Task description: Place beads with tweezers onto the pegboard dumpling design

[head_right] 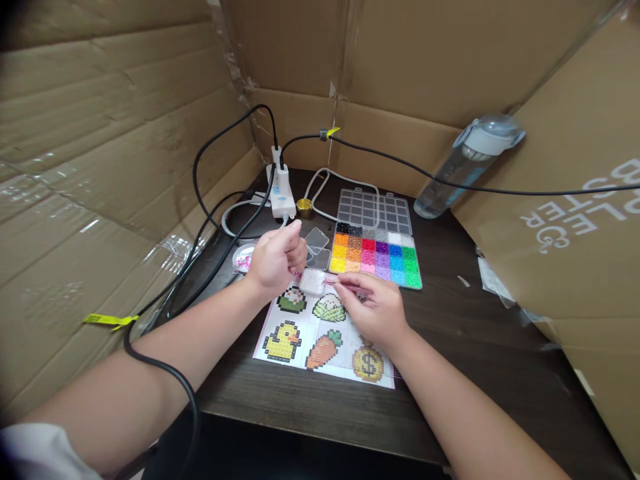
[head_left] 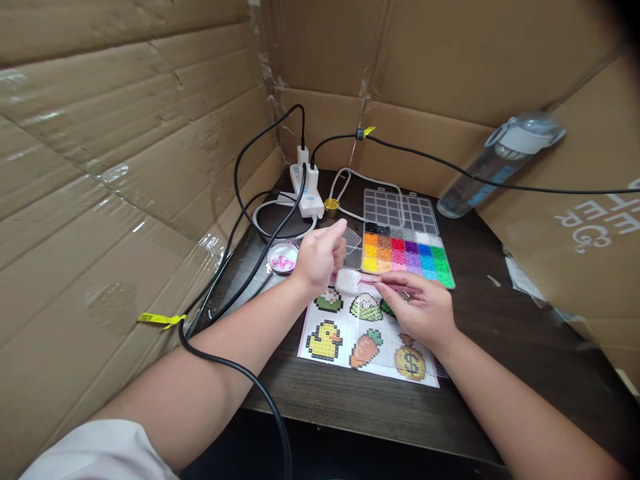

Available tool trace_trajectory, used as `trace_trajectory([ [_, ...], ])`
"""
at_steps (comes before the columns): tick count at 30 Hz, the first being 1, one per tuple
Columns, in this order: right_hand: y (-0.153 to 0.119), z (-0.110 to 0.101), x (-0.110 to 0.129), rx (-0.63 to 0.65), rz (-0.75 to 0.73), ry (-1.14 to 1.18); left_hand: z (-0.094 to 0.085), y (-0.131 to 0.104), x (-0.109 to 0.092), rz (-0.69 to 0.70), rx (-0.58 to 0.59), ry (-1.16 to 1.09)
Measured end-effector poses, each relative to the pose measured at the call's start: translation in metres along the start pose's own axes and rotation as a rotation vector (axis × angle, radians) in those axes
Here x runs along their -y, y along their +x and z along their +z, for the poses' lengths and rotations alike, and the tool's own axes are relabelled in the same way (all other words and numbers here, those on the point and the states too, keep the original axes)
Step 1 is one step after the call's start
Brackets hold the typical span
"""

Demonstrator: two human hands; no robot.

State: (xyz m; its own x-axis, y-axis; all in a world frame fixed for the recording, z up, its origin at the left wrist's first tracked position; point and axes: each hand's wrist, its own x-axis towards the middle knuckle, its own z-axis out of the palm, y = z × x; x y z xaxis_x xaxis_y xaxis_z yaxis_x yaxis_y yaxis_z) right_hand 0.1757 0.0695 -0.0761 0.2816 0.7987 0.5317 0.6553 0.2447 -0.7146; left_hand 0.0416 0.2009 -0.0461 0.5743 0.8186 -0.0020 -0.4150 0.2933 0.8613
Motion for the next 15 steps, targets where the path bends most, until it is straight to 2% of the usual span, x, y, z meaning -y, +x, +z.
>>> trace_trajectory([
  [8, -0.0004, -0.0013, -0.0003, -0.015, 0.061, -0.006, 0.0003, -0.0002, -0.0006, -0.005, -0.005, 0.001],
  [15, 0.0004, -0.001, 0.0, 0.0, 0.039, 0.006, 0.0007, -0.0006, -0.0005, 0.0, -0.008, 0.009],
])
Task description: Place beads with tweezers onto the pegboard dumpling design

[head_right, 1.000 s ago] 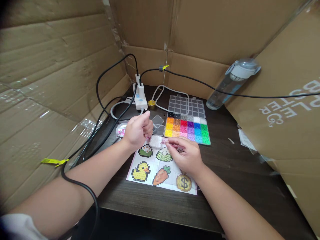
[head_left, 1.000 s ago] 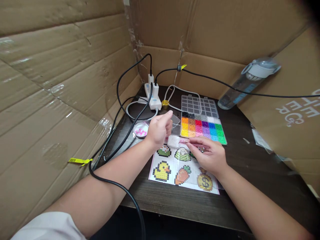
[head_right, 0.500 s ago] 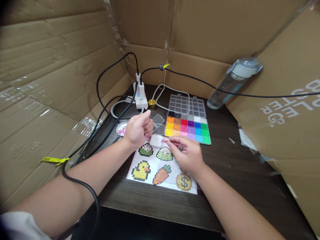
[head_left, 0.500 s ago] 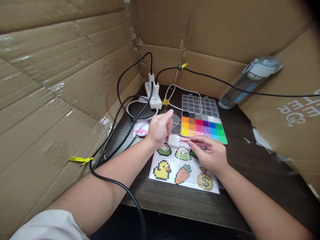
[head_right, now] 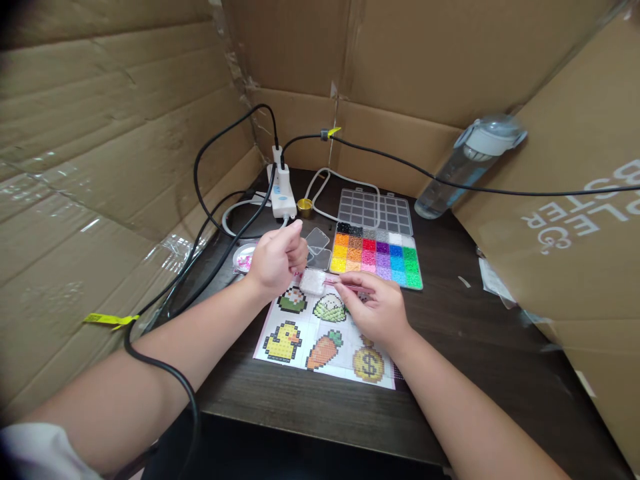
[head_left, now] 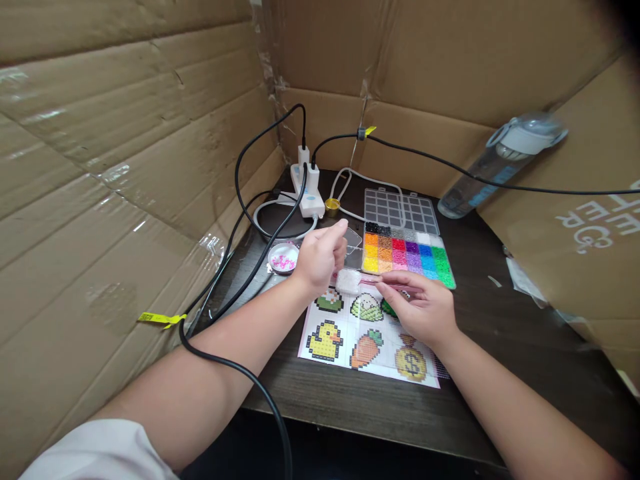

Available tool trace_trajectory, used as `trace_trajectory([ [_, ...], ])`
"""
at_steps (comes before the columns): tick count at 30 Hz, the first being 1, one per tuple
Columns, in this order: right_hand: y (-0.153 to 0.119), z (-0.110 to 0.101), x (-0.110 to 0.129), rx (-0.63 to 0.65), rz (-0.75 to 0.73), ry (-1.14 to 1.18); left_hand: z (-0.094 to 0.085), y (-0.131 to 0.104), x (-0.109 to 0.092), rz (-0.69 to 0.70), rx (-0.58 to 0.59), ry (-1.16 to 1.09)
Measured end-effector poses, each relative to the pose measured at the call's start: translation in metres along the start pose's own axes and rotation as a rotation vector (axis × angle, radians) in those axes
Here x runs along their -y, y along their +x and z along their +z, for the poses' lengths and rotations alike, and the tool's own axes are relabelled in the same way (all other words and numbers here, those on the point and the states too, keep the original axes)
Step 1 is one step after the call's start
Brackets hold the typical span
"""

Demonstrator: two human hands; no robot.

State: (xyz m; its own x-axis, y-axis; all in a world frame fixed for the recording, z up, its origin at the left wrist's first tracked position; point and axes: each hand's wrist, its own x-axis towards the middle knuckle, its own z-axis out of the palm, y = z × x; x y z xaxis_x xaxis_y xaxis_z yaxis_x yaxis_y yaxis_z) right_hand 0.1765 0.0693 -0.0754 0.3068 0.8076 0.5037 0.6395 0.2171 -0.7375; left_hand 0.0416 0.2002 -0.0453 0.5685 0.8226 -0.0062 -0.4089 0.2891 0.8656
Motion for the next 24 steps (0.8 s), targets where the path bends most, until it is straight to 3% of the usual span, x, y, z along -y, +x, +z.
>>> trace_trajectory([
  [15, 0.0019, -0.0001, 0.0004, 0.152, -0.084, 0.063, -0.0013, 0.0014, 0.002, 0.009, 0.021, 0.029],
  [24, 0.0033, -0.0018, 0.0017, 0.127, -0.036, 0.063, -0.0002, 0.0014, 0.0013, -0.006, 0.006, 0.02],
])
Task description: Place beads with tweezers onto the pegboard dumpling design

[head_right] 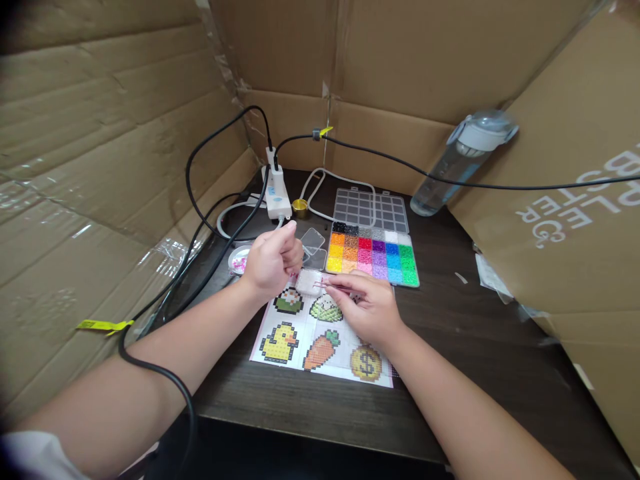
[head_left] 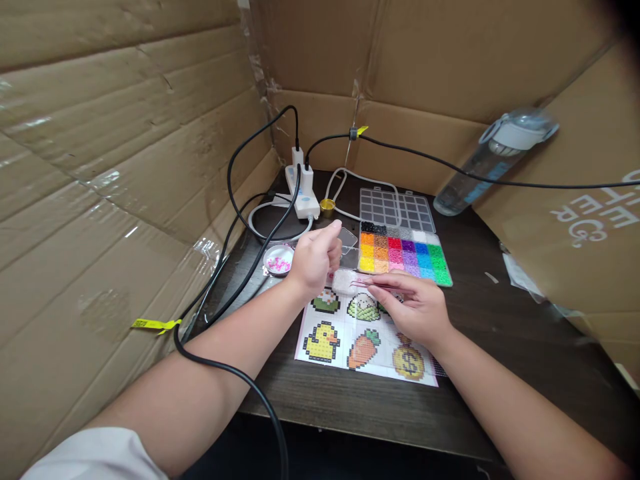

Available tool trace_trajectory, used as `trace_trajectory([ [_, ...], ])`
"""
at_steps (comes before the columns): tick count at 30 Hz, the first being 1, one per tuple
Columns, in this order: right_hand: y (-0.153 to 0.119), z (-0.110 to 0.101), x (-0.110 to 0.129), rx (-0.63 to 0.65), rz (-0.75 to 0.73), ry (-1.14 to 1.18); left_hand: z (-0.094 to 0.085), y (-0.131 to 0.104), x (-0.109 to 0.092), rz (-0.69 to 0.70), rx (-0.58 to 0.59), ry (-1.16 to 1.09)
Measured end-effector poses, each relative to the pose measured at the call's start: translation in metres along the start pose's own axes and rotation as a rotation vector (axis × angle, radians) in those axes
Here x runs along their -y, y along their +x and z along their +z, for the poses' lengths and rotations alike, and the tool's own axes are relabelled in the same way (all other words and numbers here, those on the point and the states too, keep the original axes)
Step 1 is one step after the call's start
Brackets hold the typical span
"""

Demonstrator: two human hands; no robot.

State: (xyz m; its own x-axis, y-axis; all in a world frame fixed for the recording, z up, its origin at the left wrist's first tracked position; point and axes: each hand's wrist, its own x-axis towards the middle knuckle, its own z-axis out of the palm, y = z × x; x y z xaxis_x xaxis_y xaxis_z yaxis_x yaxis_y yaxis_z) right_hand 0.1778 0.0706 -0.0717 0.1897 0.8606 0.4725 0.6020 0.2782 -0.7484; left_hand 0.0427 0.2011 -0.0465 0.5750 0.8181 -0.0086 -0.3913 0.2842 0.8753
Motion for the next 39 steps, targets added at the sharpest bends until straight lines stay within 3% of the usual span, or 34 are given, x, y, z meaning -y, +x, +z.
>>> trace_trajectory([
  [9, -0.0012, -0.0005, 0.0005, -0.082, 0.114, 0.013, -0.0011, 0.0, 0.0, -0.005, 0.004, -0.011],
  [39, 0.0018, 0.0005, 0.0016, -0.058, 0.253, 0.14, -0.0004, 0.0001, 0.0008, -0.002, 0.016, -0.004],
])
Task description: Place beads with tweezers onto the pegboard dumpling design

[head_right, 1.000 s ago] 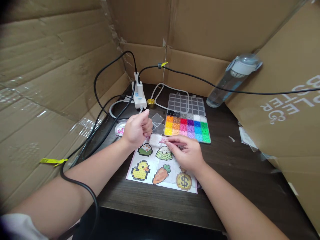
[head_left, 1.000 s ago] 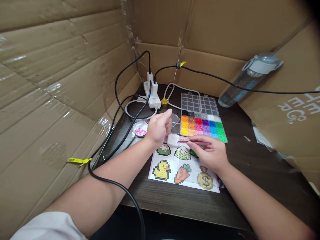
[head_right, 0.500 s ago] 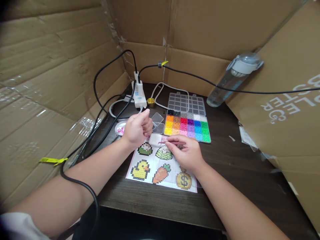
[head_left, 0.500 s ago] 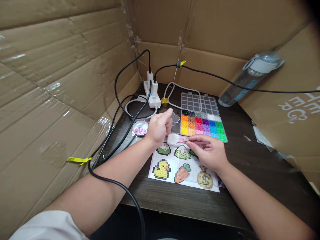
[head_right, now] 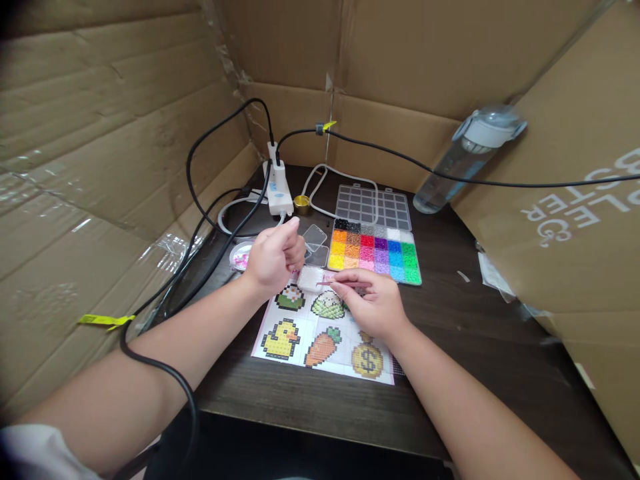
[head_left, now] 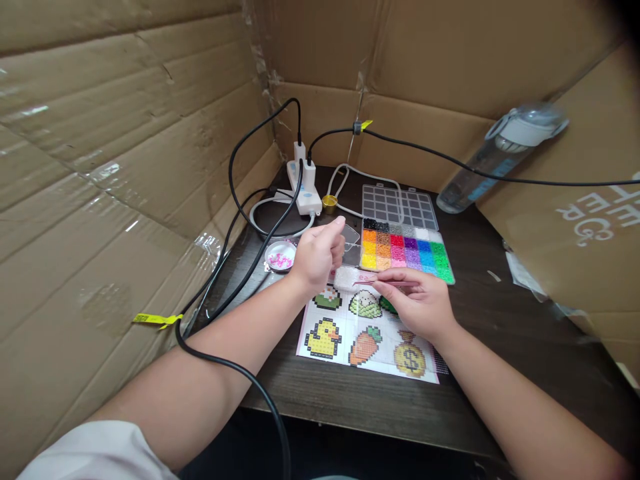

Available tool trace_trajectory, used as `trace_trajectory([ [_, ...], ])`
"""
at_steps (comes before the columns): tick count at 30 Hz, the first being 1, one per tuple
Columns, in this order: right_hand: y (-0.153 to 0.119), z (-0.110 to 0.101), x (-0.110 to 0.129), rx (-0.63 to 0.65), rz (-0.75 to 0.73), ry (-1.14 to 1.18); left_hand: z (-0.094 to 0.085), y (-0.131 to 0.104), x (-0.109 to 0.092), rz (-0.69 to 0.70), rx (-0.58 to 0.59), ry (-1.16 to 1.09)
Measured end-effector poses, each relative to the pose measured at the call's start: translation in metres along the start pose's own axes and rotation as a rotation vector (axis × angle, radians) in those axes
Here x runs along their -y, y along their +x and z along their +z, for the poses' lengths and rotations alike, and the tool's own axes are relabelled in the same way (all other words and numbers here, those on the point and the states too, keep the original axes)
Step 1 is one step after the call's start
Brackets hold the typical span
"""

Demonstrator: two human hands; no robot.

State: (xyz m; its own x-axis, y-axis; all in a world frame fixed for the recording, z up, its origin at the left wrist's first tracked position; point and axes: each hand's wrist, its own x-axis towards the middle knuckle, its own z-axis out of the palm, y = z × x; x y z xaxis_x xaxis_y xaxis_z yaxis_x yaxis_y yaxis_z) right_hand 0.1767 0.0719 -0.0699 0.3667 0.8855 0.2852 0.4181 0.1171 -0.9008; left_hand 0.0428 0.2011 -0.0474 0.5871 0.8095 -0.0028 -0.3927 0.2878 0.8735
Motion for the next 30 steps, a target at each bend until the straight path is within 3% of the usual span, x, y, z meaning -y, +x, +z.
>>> trace_trajectory([
  [20, 0.0003, 0.0037, -0.0073, 0.042, 0.013, -0.002, 0.0006, -0.0016, -0.0006, -0.004, -0.03, 0.003],
  [30, 0.0019, 0.0022, -0.0005, -0.016, -0.04, 0.002, 0.0015, -0.0006, -0.0013, -0.007, -0.026, 0.006],
])
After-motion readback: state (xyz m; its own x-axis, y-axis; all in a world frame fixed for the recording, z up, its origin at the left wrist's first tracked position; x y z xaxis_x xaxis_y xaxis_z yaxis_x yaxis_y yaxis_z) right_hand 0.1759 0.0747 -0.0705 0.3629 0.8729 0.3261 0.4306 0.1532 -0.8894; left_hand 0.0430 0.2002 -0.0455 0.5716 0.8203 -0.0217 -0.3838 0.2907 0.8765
